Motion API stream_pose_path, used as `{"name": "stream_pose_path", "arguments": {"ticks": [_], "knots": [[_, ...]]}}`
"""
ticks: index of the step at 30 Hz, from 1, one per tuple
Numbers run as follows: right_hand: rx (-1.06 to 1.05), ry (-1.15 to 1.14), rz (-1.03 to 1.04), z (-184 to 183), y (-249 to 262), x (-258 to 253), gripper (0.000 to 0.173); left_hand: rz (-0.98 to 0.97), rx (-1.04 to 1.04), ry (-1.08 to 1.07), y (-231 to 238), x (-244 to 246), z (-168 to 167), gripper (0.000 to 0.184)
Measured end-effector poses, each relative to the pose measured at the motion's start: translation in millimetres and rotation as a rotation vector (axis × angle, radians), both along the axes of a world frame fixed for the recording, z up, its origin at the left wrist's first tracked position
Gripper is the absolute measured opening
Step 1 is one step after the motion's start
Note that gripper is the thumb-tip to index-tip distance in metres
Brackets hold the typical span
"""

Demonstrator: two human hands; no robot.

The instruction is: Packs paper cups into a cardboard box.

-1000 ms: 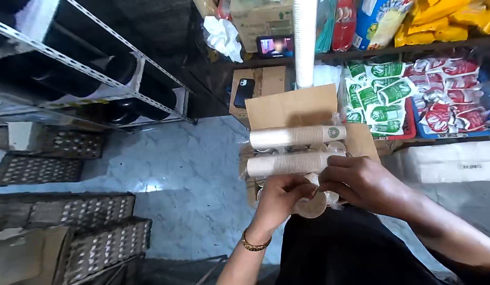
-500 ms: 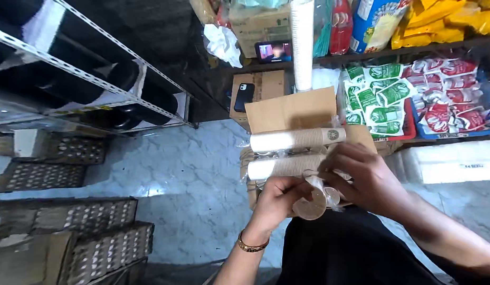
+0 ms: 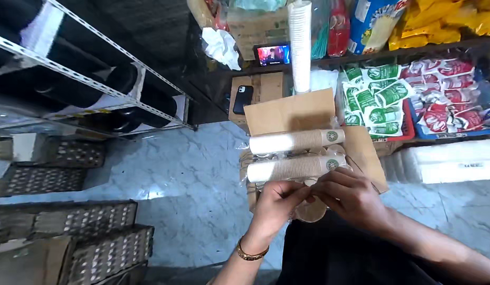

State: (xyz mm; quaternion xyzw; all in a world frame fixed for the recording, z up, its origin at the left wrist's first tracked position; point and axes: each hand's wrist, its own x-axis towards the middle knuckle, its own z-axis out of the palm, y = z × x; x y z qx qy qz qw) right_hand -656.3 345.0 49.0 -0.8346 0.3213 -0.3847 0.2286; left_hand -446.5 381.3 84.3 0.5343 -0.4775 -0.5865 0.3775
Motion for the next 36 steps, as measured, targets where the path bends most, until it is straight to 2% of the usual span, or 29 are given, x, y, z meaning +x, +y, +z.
{"name": "stream_pose_path", "arguments": {"ticks": [6,11,13,18,20,23,28,32,36], "knots": [[-0.007,0.001,-0.001,2,1,1,0.016,0.078,0.161,0.199,2,-2,-2,0.009],[-0.060,0.018,-0.026,5,3,-2,0.014,0.107,0.180,0.262,2,-3,-3,0.007],[0.022,0.020,-0.004,6,2,-3,0.016,0.083,0.201,0.276,1,-3,-3,0.006],[0.434,0.014,0.141,15,-9,-11,0.022,-0.074,0.229,0.224,-3,1,1,0.005],[0.488,0.027,0.145,20,-11,-13,0.022,-0.111,0.217,0.182,-5,1,4,0.005],[0.372,0.059,0.066,27,-3,-9,0.020,-0.077,0.185,0.147,-5,-1,4,0.005],[0.101,0.096,-0.032,23,13,-1,0.018,0.030,0.087,0.210,-3,-1,0,0.009],[0.130,0.074,-0.024,16,11,-4,0.019,0.002,-0.044,0.065,-3,5,3,0.010],[0.261,0.031,0.032,13,5,-10,0.021,-0.050,-0.182,-0.148,-2,9,7,0.010]]}}
